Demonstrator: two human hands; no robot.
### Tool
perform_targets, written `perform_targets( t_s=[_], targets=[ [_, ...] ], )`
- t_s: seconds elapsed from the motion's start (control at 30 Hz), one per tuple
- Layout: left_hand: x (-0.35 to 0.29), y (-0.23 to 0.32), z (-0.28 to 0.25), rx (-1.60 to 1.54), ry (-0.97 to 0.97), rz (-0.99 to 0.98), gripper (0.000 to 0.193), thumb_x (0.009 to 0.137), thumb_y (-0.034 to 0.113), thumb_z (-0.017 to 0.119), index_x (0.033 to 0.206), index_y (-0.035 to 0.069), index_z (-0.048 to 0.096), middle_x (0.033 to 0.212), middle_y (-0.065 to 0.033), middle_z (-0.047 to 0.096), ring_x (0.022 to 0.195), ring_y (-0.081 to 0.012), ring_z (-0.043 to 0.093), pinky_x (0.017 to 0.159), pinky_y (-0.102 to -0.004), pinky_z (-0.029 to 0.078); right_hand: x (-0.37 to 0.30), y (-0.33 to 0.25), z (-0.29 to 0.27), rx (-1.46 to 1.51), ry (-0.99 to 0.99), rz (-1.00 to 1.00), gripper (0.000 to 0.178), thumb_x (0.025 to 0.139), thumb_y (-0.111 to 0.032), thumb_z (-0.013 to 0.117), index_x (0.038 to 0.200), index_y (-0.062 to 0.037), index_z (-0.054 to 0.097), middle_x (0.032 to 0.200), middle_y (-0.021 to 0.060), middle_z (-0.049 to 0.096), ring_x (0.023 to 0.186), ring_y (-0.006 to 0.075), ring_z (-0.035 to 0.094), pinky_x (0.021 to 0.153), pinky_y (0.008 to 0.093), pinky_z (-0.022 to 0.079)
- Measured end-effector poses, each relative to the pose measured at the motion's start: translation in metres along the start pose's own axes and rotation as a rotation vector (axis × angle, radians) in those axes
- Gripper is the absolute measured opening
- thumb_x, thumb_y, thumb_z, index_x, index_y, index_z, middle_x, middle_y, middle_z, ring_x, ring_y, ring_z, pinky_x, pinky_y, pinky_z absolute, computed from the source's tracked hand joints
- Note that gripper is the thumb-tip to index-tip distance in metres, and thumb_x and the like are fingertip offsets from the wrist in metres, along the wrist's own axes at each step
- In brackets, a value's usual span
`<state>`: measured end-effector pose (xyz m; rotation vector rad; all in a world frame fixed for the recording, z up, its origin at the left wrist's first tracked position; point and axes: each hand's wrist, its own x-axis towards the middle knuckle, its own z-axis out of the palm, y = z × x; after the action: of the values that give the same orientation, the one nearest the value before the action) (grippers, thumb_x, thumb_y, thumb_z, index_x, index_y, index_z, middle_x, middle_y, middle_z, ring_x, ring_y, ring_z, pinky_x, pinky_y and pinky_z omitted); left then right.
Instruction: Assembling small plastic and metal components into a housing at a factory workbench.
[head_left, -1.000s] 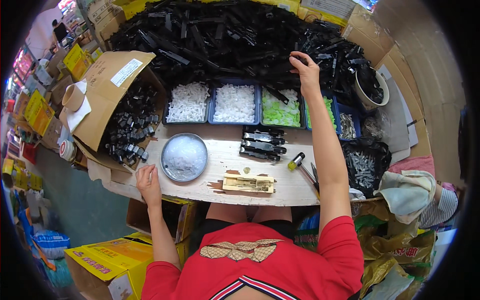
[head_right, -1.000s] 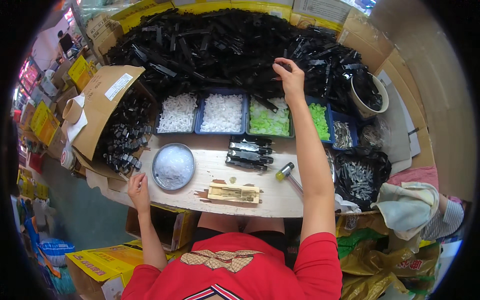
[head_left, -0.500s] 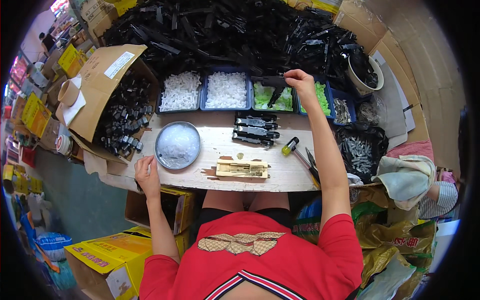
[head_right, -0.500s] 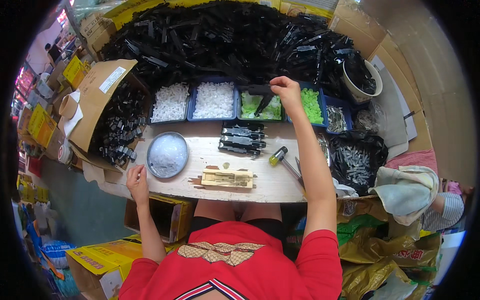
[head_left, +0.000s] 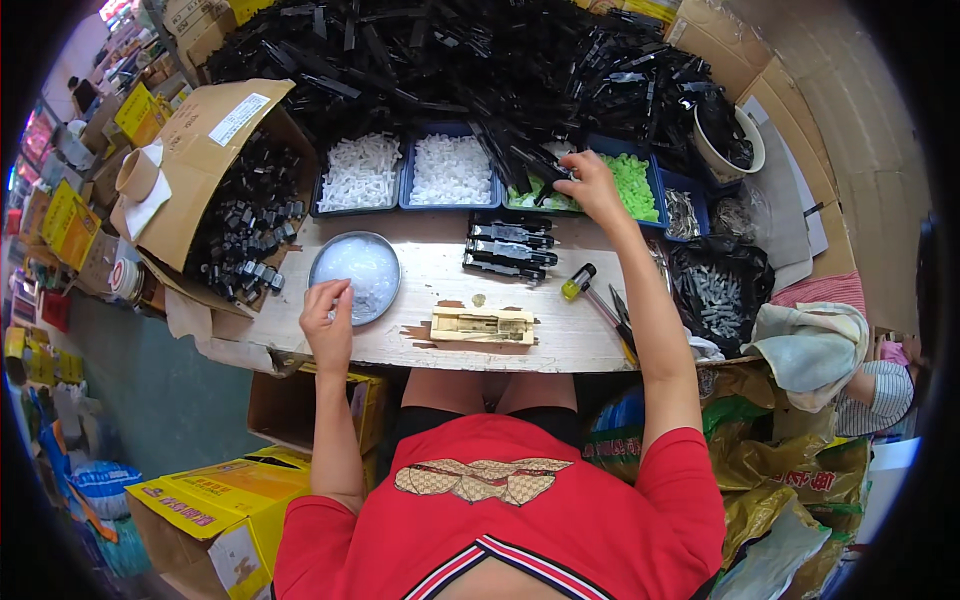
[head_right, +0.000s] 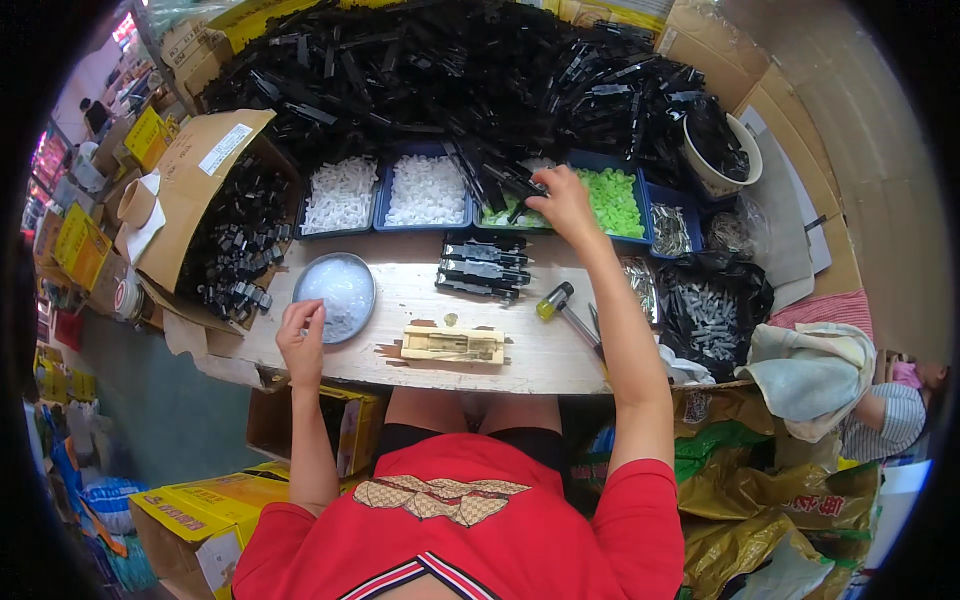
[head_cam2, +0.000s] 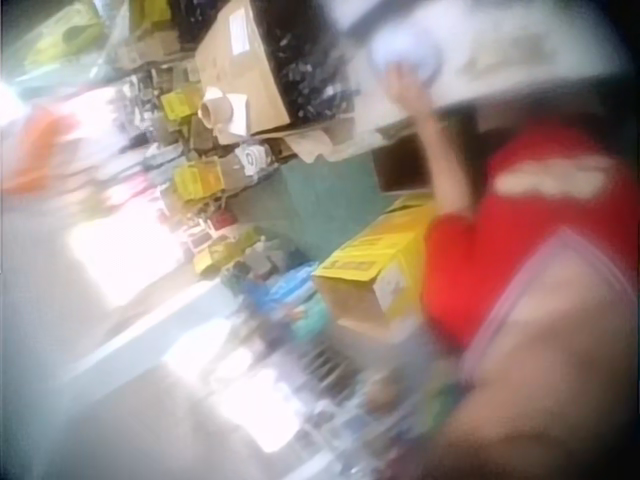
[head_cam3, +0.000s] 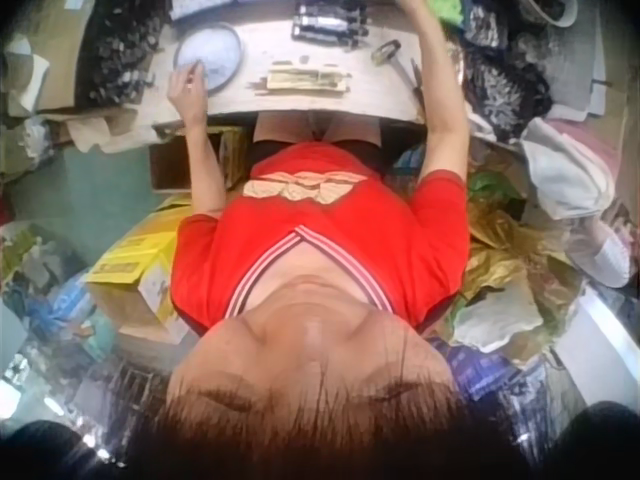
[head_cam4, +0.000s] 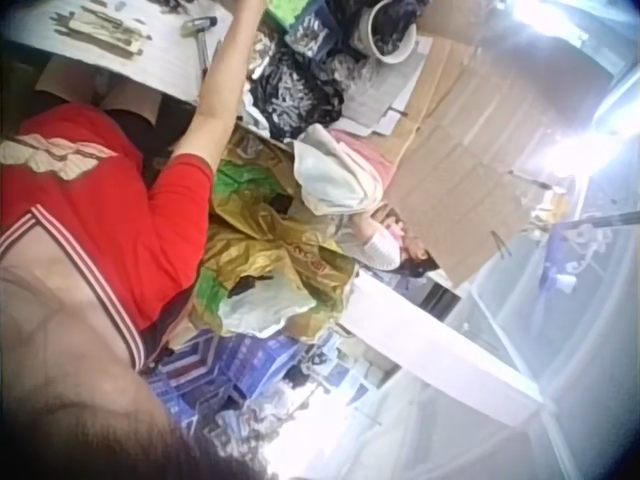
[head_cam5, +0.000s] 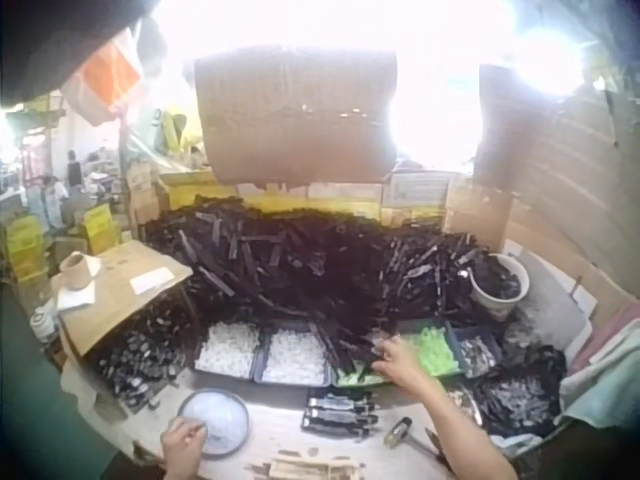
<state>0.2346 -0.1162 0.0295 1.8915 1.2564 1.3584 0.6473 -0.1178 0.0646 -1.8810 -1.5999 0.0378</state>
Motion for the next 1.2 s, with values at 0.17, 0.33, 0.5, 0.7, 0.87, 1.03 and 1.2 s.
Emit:
perform_targets(
  t_s=[0.17, 0.33, 0.5, 0.7, 0.87, 1.03, 1.2],
  targets=[
    [-0.003, 0.003, 0.001, 0.013, -0.001, 0.021, 0.009, 0.078, 0.002, 0.060, 0.086, 0.000, 0.064, 0.082, -0.0079, 0.060, 0.079, -0.0187, 0.056, 0.067, -0.0268, 0.044, 0.005, -0.027, 0.013, -0.353, 0.054, -0.128, 0.033, 0.065, -0.023, 0.070, 0.095, -0.0121, 0.062, 0.098, 0.0058, 0.055, 0.098, 0.0254, 0.048, 0.080, 0.0426, 0.035],
    [-0.013, -0.007, -0.017, 0.081, 0.010, 0.017, 0.009, 0.080, 0.003, 0.060, 0.087, 0.000, 0.064, 0.083, -0.0058, 0.060, 0.077, -0.0145, 0.055, 0.064, -0.0241, 0.043, 0.019, -0.036, 0.033, -0.510, 0.055, -0.252, 0.017, 0.068, -0.016, 0.063, 0.084, -0.0099, 0.063, 0.086, 0.0063, 0.057, 0.090, 0.0242, 0.051, 0.076, 0.0430, 0.035],
    [-0.020, -0.011, -0.038, 0.145, 0.054, -0.028, 0.009, 0.079, 0.003, 0.060, 0.087, 0.000, 0.064, 0.081, -0.0060, 0.060, 0.073, -0.0147, 0.056, 0.061, -0.0248, 0.043, 0.024, -0.046, 0.002, -0.240, 0.278, -0.155, 0.017, 0.065, -0.016, 0.060, 0.081, -0.0112, 0.061, 0.080, 0.0063, 0.061, 0.082, 0.0256, 0.057, 0.066, 0.0428, 0.041],
    [-0.020, 0.024, -0.021, -0.027, -0.025, -0.052, 0.010, 0.079, 0.002, 0.060, 0.088, -0.001, 0.064, 0.082, -0.0058, 0.060, 0.072, -0.0125, 0.055, 0.063, -0.0217, 0.043, -0.038, -0.084, -0.044, 0.944, -0.305, 0.101, 0.022, 0.066, 0.006, 0.065, 0.084, -0.0041, 0.056, 0.095, 0.0055, 0.060, 0.087, 0.0104, 0.054, 0.077, 0.0237, 0.042],
    [-0.033, 0.047, 0.036, -0.043, -0.395, 0.231, 0.032, 0.073, 0.011, 0.066, 0.103, 0.004, 0.059, 0.103, -0.0092, 0.057, 0.097, -0.0242, 0.053, 0.082, -0.0336, 0.039, -0.128, -0.090, 0.002, 0.765, -0.513, -0.024, 0.021, 0.065, 0.010, 0.065, 0.075, -0.0032, 0.054, 0.095, 0.0075, 0.062, 0.092, 0.0164, 0.057, 0.082, 0.0285, 0.045],
    [-0.063, 0.038, 0.063, 0.261, -0.632, 0.460, 0.058, 0.075, 0.025, 0.064, 0.126, 0.006, 0.042, 0.134, -0.0085, 0.037, 0.126, -0.0252, 0.033, 0.094, -0.0480, 0.026, -0.157, -0.089, 0.004, 0.260, -0.474, -0.331, 0.029, 0.068, -0.009, 0.067, 0.095, -0.0077, 0.054, 0.110, 0.0053, 0.055, 0.101, 0.0237, 0.049, 0.088, 0.0359, 0.034],
    [-0.070, 0.028, 0.061, 0.532, -0.631, 0.529, 0.057, 0.077, 0.032, 0.061, 0.125, 0.007, 0.043, 0.137, -0.0061, 0.035, 0.130, -0.0235, 0.027, 0.099, -0.0521, 0.017, -0.163, -0.109, 0.004, -0.093, -0.391, -0.441, 0.051, 0.076, -0.037, 0.061, 0.118, -0.0102, 0.049, 0.129, 0.0049, 0.043, 0.114, 0.0240, 0.040, 0.094, 0.0465, 0.025]
  ],
)
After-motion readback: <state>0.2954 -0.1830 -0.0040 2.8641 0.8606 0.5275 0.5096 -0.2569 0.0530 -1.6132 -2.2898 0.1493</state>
